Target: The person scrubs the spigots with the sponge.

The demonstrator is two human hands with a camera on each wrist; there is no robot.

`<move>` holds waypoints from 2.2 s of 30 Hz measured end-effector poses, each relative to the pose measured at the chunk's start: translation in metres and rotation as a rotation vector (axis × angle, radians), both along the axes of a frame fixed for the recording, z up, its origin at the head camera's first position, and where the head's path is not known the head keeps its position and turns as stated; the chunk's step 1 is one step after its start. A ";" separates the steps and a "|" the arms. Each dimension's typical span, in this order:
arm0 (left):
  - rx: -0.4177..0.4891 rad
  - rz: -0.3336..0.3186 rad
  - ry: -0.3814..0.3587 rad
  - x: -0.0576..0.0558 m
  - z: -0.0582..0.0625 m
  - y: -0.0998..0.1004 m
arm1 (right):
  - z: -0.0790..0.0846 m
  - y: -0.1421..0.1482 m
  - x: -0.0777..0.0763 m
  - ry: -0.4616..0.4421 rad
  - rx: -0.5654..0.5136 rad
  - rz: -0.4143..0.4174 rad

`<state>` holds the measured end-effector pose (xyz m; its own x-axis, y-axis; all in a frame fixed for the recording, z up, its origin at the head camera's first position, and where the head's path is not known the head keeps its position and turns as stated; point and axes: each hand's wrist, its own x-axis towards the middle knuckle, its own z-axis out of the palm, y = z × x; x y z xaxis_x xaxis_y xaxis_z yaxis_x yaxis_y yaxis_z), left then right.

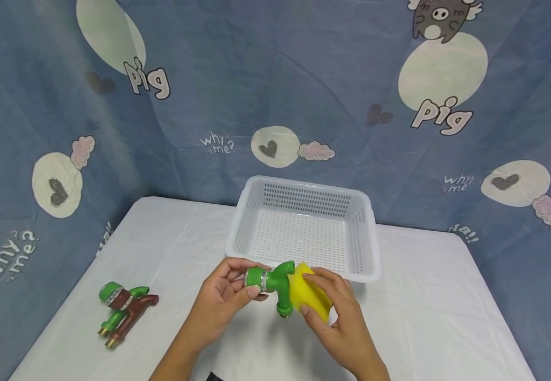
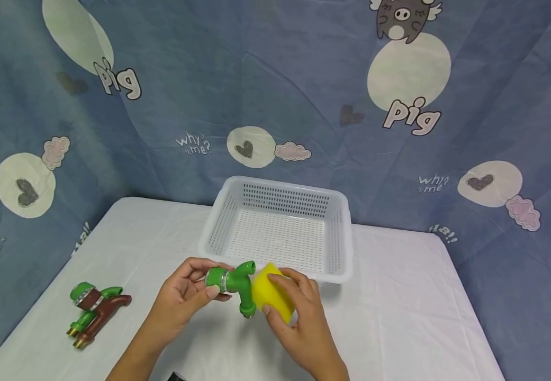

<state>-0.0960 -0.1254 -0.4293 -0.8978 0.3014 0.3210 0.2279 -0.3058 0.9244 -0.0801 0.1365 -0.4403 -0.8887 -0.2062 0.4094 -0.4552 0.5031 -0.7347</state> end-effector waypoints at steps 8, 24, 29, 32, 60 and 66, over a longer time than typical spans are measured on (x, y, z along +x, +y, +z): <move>0.011 0.072 -0.019 0.000 -0.004 0.001 | 0.005 0.003 0.003 0.039 -0.138 -0.086; -0.026 0.177 -0.099 0.001 -0.001 0.002 | 0.004 0.004 0.001 0.110 -0.109 0.122; -0.023 0.188 -0.112 0.000 0.000 0.002 | 0.005 0.007 0.000 0.114 -0.133 0.043; -0.047 0.197 -0.126 0.001 -0.001 0.002 | 0.006 0.005 0.001 0.109 -0.140 0.026; -0.190 0.323 -0.234 0.004 0.004 0.009 | 0.006 -0.004 0.005 0.197 -0.133 0.107; -0.153 0.348 -0.197 0.003 0.002 0.008 | 0.005 -0.003 0.004 0.227 -0.130 0.169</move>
